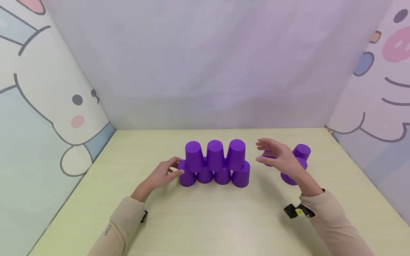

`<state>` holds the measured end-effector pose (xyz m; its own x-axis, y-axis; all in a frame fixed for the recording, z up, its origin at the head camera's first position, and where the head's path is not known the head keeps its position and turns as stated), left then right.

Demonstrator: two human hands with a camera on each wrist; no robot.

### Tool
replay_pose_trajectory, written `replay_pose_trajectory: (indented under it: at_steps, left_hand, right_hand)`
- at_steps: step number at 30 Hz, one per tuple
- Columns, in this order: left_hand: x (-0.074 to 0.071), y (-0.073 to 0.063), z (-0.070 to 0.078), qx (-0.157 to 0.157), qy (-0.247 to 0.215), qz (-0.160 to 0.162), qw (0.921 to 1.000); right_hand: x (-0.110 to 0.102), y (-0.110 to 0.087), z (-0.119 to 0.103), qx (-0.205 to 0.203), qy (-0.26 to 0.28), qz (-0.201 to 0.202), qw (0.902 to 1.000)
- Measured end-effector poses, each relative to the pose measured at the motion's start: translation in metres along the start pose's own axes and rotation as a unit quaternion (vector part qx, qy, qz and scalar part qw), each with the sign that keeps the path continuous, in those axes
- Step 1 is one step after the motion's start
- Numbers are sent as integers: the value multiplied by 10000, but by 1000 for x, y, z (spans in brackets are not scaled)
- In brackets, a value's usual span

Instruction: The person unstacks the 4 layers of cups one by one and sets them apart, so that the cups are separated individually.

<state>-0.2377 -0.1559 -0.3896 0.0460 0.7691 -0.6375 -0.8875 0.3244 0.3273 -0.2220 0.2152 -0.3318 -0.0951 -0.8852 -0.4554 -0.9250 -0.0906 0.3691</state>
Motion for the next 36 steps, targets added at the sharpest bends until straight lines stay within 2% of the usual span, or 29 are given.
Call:
replay_pose_trajectory:
  at_steps: [11, 16, 23, 36]
  left_hand:
    - [0, 0, 1, 57, -17, -12, 10000]
    - [0, 0, -1, 6, -22, -22, 10000]
    - [1, 1, -2, 84, 20, -1, 10000]
    - [1, 0, -1, 70, 52, -24, 10000]
  right_hand:
    - [22, 8, -3, -286, 107, -147, 9994]
    - [33, 13, -1, -178, 206, -230, 9994]
    - [45, 16, -4, -182, 432, -326, 9984]
    - [55, 17, -8, 76, 528, -452, 9976]
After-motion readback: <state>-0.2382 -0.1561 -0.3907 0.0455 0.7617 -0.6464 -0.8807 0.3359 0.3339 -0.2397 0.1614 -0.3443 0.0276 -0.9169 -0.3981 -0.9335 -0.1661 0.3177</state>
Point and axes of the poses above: each hand's wrist, its own y-axis towards the middle knuckle, its own x-axis out of the palm, z = x × y, the point moved 4 cm from there along y, towards the middle knuckle, and after that the axes turned 15 degrees about z, right-handed, at the moved point
